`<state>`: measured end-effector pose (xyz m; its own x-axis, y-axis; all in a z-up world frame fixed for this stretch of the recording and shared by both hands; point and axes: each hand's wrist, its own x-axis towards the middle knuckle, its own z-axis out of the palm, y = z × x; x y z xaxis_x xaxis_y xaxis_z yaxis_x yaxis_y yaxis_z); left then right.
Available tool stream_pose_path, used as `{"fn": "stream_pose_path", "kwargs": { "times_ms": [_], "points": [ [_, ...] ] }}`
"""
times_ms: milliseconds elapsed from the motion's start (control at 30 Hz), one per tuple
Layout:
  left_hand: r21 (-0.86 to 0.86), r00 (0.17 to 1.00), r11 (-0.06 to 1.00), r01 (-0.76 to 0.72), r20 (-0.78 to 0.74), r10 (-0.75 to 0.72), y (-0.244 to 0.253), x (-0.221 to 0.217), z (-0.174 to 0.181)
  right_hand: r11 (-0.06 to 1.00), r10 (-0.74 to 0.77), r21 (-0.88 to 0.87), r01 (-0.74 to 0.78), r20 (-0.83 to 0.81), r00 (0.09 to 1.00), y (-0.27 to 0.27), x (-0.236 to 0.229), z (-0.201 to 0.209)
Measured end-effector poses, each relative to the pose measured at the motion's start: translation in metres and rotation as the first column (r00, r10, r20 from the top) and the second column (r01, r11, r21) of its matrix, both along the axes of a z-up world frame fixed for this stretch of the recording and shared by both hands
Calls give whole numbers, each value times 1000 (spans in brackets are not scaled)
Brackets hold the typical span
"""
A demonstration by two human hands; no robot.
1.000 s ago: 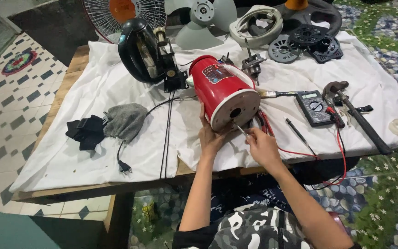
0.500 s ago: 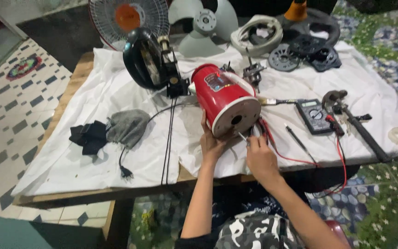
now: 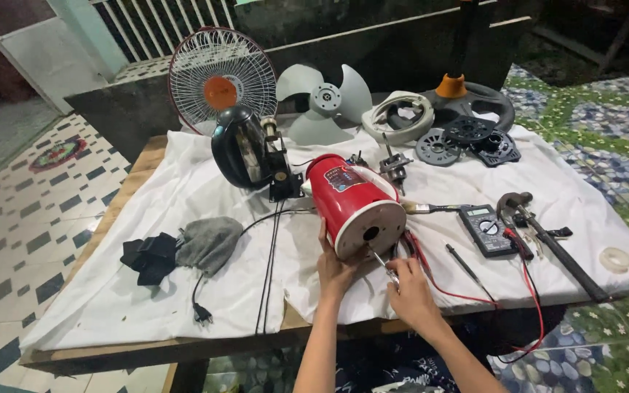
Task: The person disassembles a red electric kettle by removing the bottom base plate. They then use a screwdriver to unscrew and remove the central screw from the base, exposing the internal components.
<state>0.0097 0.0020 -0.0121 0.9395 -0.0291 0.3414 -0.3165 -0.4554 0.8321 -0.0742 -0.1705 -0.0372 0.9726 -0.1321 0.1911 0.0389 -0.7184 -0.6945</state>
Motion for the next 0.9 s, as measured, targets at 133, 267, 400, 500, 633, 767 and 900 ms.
{"fn": "stream_pose_path", "kwargs": {
  "times_ms": [133, 267, 400, 500, 633, 767, 900],
  "points": [
    [3, 1000, 1000, 8, -3, -8, 0, 0, 1, 985, -17, -167, 47, 176, 984, 6, -5, -10],
    [-35, 1000, 999, 30, -9, -30, 0, -1, 3, 881, -49, -414, 231, 405, 913, 6, -3, -12],
    [-49, 998, 998, 25, 50, -23, 1, 0, -2, 976, -105, -180, 125, 116, 988, 5, 3, 3],
    [-61, 998, 997, 39, 51, -36, 1, -2, 2, 996, -50, 72, 50, 8, 999, -6, 11, 9],
    [-72, 998, 997, 39, 44, -36, 0, 1, 0, 955, -105, 246, 168, -252, 962, 1, -6, 50],
    [-51, 997, 998, 28, 71, -24, 1, 1, -3, 977, -41, 192, 90, -247, 968, 2, -7, 33],
    [-104, 994, 992, 67, 91, -58, 1, -4, 5, 1000, 14, 29, -9, -153, 988, 8, -18, 26]
  ]
}}
